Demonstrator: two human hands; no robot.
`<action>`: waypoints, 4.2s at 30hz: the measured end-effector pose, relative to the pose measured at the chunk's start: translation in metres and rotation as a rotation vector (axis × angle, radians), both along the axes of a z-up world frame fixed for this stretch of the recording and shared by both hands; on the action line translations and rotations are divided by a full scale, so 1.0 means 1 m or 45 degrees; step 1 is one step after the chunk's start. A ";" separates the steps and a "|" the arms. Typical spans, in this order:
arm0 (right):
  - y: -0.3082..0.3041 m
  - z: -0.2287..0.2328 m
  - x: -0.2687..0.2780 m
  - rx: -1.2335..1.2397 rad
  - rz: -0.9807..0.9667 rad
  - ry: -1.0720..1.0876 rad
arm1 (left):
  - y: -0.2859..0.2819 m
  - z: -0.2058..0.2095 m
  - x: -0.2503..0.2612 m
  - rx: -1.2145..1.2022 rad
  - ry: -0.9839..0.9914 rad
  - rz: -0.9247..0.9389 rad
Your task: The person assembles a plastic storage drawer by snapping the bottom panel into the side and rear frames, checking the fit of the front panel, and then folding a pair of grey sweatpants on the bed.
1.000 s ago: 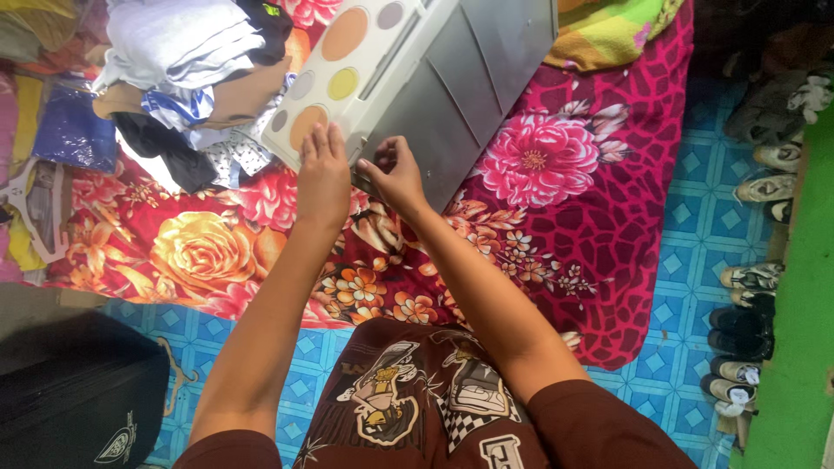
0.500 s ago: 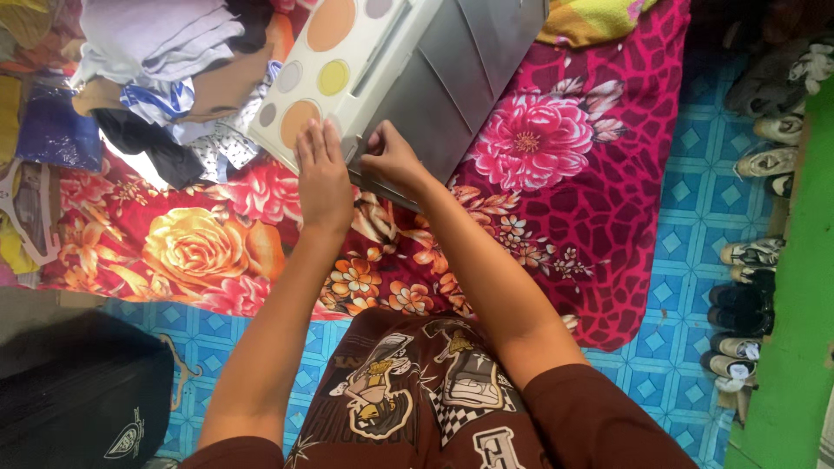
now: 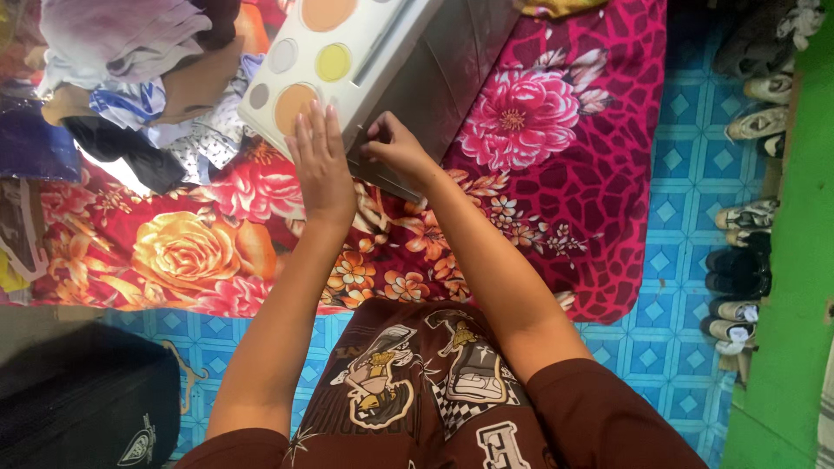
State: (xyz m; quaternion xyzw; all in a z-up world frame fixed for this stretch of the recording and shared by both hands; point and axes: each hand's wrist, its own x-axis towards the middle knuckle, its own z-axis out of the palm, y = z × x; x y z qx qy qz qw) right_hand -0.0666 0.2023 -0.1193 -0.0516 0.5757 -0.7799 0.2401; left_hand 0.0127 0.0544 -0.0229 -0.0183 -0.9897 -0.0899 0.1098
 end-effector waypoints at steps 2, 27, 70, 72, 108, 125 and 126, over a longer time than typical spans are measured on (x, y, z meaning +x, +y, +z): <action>-0.005 0.011 0.001 -0.062 0.014 -0.029 | -0.002 0.001 0.000 0.045 0.056 -0.021; 0.019 0.040 -0.006 0.502 -0.286 0.004 | 0.009 0.050 -0.069 0.347 -0.076 -0.293; 0.067 0.067 -0.053 1.116 -0.507 -0.083 | 0.037 0.047 -0.177 0.484 -0.426 0.271; 0.063 0.057 -0.055 1.081 -0.506 -0.063 | 0.036 0.055 -0.177 0.460 -0.483 0.330; 0.093 0.019 -0.048 0.582 -0.349 0.264 | 0.037 0.001 -0.175 0.409 0.033 0.227; 0.060 0.027 -0.050 0.358 -0.341 0.722 | 0.132 0.026 -0.226 0.156 0.110 -0.262; 0.065 0.023 -0.055 0.297 -0.185 0.463 | 0.130 0.027 -0.228 0.153 0.106 -0.264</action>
